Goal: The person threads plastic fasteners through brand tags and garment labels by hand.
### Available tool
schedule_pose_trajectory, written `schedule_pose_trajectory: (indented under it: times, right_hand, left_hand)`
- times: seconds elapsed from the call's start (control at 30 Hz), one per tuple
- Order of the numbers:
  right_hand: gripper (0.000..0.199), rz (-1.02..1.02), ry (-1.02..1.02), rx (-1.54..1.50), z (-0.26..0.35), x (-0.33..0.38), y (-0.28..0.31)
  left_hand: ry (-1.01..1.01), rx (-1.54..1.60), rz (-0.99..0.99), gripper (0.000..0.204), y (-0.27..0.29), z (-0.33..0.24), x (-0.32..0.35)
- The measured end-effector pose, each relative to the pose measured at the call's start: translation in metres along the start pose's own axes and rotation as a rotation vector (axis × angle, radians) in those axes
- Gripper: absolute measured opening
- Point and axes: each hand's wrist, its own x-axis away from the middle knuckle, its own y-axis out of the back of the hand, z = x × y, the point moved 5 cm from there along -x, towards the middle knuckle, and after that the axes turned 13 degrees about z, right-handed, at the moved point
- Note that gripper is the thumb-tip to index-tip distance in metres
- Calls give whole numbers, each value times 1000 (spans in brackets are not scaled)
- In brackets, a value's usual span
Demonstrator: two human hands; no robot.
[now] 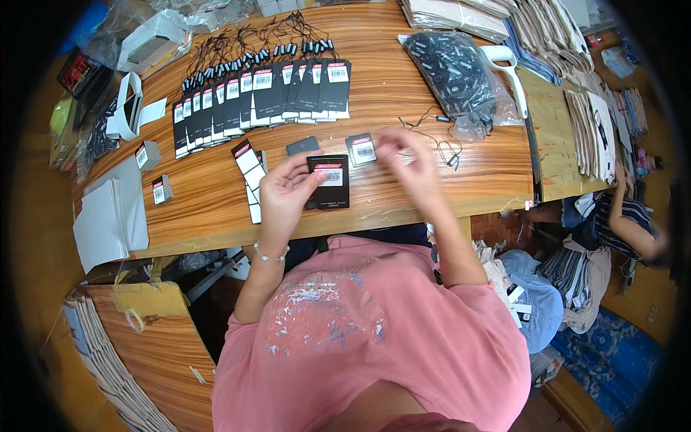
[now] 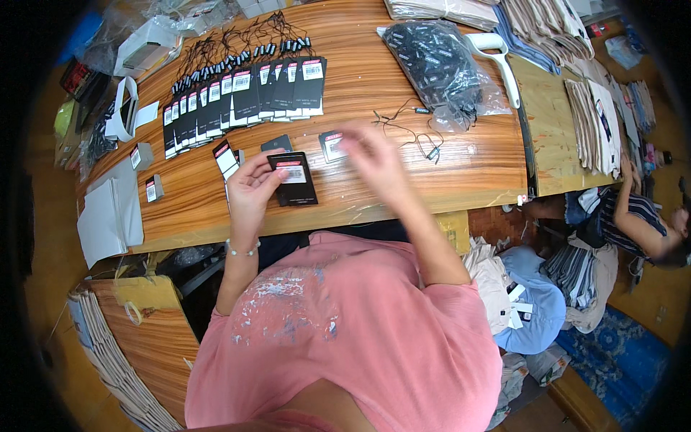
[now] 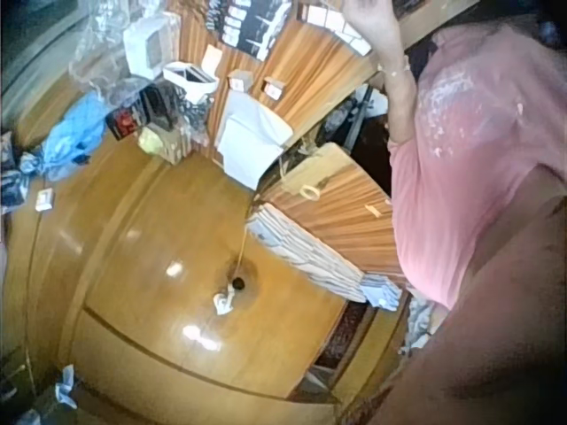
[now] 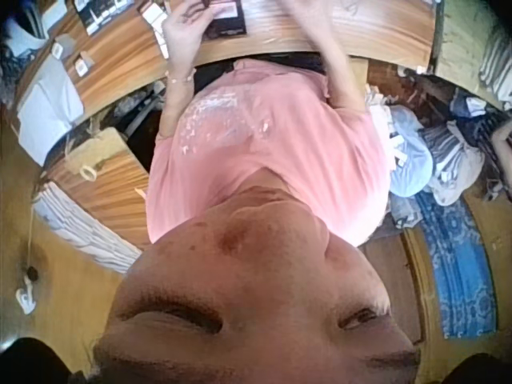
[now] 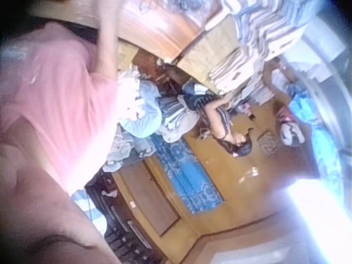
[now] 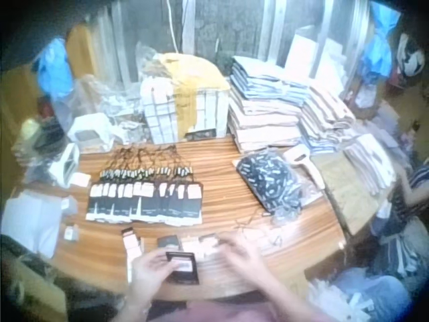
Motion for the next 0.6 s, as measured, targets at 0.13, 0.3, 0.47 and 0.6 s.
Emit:
schedule_pose_trajectory:
  times: [0.13,0.3,0.47,0.6]
  right_hand:
    - [10,-222,-169,586,-51,1,90]
    - [11,-102,-136,1002,-58,-5,86]
    - [9,-173,-311,363,-55,-3,98]
    - [8,-190,-169,-298,-27,-14,99]
  left_hand:
    - [-57,16,-37,41,11,-9,2]
    - [-53,58,32,39,4,-8,-1]
    - [-8,114,116,31,-4,-4,1]
    - [43,239,194,29,-8,0,-2]
